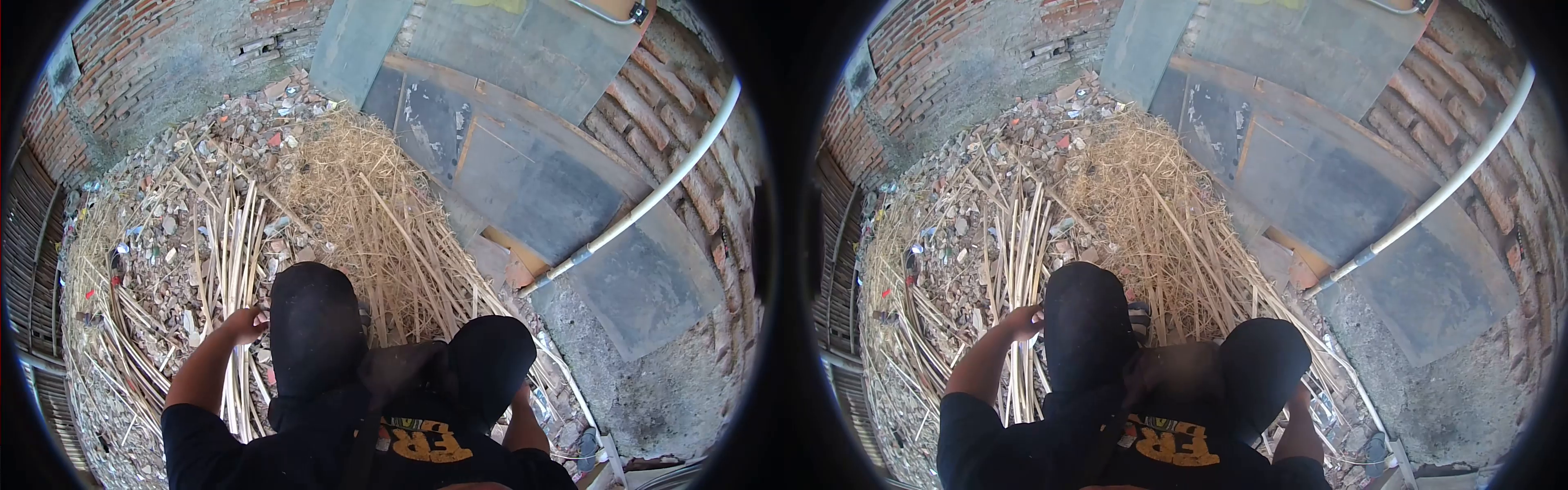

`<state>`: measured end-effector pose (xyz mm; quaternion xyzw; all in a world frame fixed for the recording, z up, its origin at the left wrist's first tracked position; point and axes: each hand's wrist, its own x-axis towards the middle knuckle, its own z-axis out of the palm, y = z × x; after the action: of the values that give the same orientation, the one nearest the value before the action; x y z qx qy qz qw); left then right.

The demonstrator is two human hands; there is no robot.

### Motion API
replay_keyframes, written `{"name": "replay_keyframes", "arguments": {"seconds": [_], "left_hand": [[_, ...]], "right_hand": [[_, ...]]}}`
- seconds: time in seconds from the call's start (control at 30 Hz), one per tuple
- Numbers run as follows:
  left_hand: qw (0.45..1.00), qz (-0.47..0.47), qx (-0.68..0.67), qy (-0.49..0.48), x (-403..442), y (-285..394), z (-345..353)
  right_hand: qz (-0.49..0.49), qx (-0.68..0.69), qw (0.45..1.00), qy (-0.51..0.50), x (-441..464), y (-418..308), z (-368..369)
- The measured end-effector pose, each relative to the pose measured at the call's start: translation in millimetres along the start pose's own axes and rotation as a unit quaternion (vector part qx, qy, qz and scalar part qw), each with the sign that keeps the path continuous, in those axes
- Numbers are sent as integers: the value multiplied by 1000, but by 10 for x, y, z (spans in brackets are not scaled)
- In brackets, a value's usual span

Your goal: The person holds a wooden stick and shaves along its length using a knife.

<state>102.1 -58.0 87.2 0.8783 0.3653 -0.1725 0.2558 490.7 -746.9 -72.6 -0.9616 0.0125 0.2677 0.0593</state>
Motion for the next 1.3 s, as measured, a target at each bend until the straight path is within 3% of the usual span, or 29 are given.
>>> {"name": "replay_keyframes", "arguments": {"seconds": [0.07,0.13,0.2,0.27,0.33,0.47,0.5,0.57,0.67,0.8,0.93,1.13,1.3], "left_hand": [[993,-60,-98,15,-116,-343,423],[961,-112,-238,81,-231,-718,961],[881,-118,-435,146,-186,-1187,1686],[889,-100,-410,177,-290,-1352,2066],[859,-127,-465,173,-418,-1230,2036],[820,-100,-517,224,-327,-1131,1724],[844,-70,-462,264,-300,-1041,1513],[808,-16,-505,302,-54,-1108,1337],[801,12,-500,330,-18,-613,518],[772,151,-495,369,124,-149,-98],[745,240,-505,364,91,436,-395],[784,331,-398,343,-101,1248,-538],[781,404,-351,322,-143,1643,-582]], "right_hand": [[46,-24,998,25,-303,-211,-317],[-10,-46,998,40,-617,-352,-609],[-87,22,986,141,-413,16,-460],[-11,16,987,157,-581,-77,-674],[46,9,981,190,-788,-196,-888],[42,-50,971,230,-1251,-394,-1361],[37,-56,968,240,-1346,-403,-1465],[33,-53,961,271,-1545,-426,-1667],[27,-113,951,287,-1902,-500,-1983],[10,-148,923,355,-2293,-416,-2317],[1,-193,890,414,-2687,-251,-2599],[-19,-248,842,478,-3341,-210,-2940],[-42,-267,800,537,-3791,-223,-3220]]}}
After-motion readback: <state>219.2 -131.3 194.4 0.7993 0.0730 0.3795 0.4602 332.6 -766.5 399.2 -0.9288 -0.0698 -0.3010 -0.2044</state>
